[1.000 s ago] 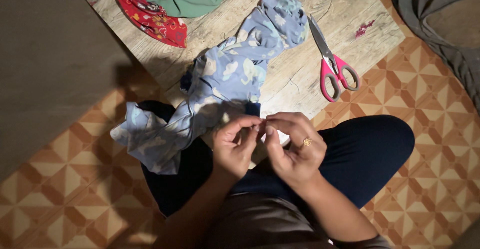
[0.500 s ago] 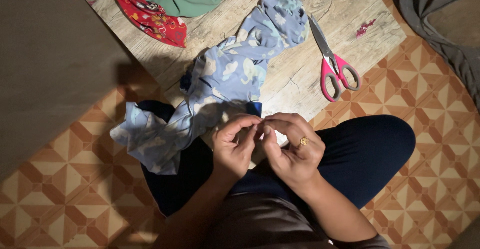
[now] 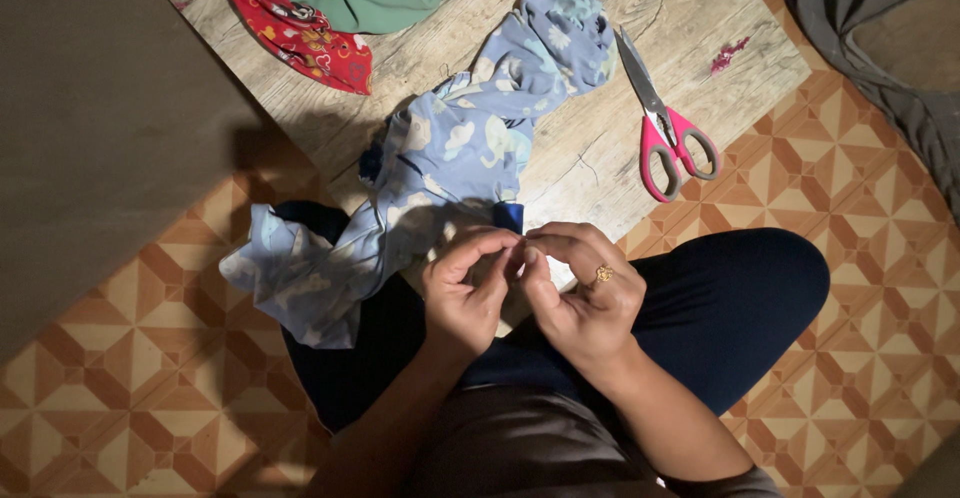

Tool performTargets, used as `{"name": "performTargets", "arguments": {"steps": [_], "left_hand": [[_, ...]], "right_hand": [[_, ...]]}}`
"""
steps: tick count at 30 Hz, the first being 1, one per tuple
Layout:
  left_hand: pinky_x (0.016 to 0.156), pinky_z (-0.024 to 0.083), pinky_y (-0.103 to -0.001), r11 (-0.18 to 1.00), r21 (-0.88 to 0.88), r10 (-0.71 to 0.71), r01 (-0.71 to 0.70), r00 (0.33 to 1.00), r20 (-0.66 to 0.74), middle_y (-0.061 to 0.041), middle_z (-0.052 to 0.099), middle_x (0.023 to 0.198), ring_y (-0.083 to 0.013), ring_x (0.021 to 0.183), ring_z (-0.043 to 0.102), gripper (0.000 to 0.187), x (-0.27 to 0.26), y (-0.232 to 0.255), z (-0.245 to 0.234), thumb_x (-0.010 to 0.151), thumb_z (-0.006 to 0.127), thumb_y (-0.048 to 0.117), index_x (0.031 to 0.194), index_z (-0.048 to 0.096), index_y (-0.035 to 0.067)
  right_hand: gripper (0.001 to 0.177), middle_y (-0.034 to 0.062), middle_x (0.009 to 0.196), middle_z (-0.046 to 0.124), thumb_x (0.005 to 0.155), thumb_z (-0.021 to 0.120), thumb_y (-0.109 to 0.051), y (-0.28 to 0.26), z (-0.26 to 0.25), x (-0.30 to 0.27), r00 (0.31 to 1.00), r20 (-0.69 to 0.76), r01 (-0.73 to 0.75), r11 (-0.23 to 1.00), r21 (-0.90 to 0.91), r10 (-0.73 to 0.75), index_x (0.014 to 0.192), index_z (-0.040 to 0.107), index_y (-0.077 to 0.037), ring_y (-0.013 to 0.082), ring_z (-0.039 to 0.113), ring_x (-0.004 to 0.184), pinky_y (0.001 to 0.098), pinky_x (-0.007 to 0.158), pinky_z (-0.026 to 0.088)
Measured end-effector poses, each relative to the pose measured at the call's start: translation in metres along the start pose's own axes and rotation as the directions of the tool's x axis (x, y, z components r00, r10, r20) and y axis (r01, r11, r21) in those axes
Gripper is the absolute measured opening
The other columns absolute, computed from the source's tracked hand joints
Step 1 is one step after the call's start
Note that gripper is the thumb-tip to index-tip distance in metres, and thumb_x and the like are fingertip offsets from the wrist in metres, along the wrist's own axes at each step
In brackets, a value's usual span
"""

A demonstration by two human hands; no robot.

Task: The person sits on the floor and hand-sews a button onto a green garment using a needle and thread, then cuts the thread with scissors. They fold the garment aside, stack other clothing pieces, and handle a blue thread spool.

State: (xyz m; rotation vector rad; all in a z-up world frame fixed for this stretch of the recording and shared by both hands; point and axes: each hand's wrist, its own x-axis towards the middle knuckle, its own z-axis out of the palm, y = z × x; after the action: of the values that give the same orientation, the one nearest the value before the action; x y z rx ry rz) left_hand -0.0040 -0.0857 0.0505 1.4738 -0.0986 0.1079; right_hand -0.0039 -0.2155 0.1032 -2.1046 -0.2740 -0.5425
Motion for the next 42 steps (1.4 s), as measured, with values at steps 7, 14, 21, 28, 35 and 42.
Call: {"name": "performTargets", "arguments": {"steps": [7, 14, 21, 28, 35, 42], "left_hand": [[0.085, 0.055, -0.026, 0.999, 0.033, 0.027, -0.026, 0.999, -0.024, -0.008, 0.071, 0.101, -0.0143, 0.093, 0.069, 0.014, -0.001, 0.0, 0.001, 0.093, 0.068, -0.009, 0.104, 0.071, 0.0], [0.079, 0.057, -0.026, 1.0, 0.011, 0.017, -0.016, 0.999, -0.031, -0.009, 0.071, 0.103, -0.0143, 0.091, 0.068, 0.015, -0.001, -0.001, 0.001, 0.093, 0.068, -0.009, 0.105, 0.071, -0.001], [0.078, 0.058, -0.026, 0.994, 0.088, 0.063, -0.058, 0.997, -0.047, -0.009, 0.072, 0.101, -0.014, 0.09, 0.069, 0.016, 0.0, 0.001, 0.002, 0.093, 0.068, -0.009, 0.106, 0.072, -0.001], [0.086, 0.054, -0.032, 0.903, 0.373, 0.199, -0.212, 0.977, 0.074, -0.008, 0.074, 0.105, -0.0218, 0.096, 0.071, 0.016, 0.009, 0.008, -0.009, 0.093, 0.072, 0.004, 0.109, 0.074, 0.005], [0.102, 0.047, -0.039, 0.749, 0.48, 0.342, -0.456, 0.887, 0.31, -0.009, 0.072, 0.11, -0.0253, 0.106, 0.068, 0.026, 0.034, 0.015, -0.03, 0.096, 0.072, 0.008, 0.122, 0.07, 0.008], [0.094, 0.048, -0.039, 0.654, 0.446, 0.418, -0.611, 0.784, 0.459, -0.002, 0.072, 0.103, -0.0215, 0.1, 0.068, 0.015, 0.053, 0.017, -0.038, 0.093, 0.077, 0.011, 0.107, 0.071, 0.009]], "right_hand": [[0.005, 0.0147, 0.095, 0.072, 0.091, 0.073, 0.002, 0.0, -0.001, 0.0, 1.0, 0.014, -0.013, 0.999, 0.031, 0.013, 0.093, 0.07, 0.005, 0.0204, 0.072, 0.083, 0.0289, 0.075, 0.057], [0.004, 0.0145, 0.096, 0.072, 0.092, 0.074, 0.002, 0.002, 0.0, -0.002, 1.0, 0.013, -0.026, 0.999, 0.023, 0.026, 0.095, 0.071, 0.004, 0.0195, 0.072, 0.084, 0.0281, 0.074, 0.058], [0.006, 0.0141, 0.097, 0.073, 0.093, 0.075, 0.0, 0.007, 0.002, -0.005, 0.999, 0.002, -0.049, 0.999, -0.001, 0.049, 0.097, 0.073, 0.003, 0.0198, 0.074, 0.086, 0.028, 0.076, 0.058], [0.007, 0.0134, 0.096, 0.073, 0.092, 0.075, -0.002, 0.027, 0.006, -0.009, 0.998, 0.022, -0.061, 0.998, -0.032, 0.062, 0.095, 0.072, 0.003, 0.0204, 0.073, 0.086, 0.0287, 0.076, 0.057], [0.006, 0.009, 0.099, 0.073, 0.092, 0.071, 0.001, 0.063, -0.001, -0.011, 0.939, 0.284, -0.281, 0.907, 0.313, 0.192, 0.097, 0.071, 0.002, 0.0151, 0.069, 0.092, 0.0272, 0.086, 0.054], [0.005, 0.008, 0.096, 0.073, 0.092, 0.073, 0.0, 0.081, -0.003, -0.012, 0.887, 0.409, -0.381, 0.84, 0.387, 0.213, 0.096, 0.071, 0.003, 0.0137, 0.067, 0.091, 0.027, 0.084, 0.053]]}}
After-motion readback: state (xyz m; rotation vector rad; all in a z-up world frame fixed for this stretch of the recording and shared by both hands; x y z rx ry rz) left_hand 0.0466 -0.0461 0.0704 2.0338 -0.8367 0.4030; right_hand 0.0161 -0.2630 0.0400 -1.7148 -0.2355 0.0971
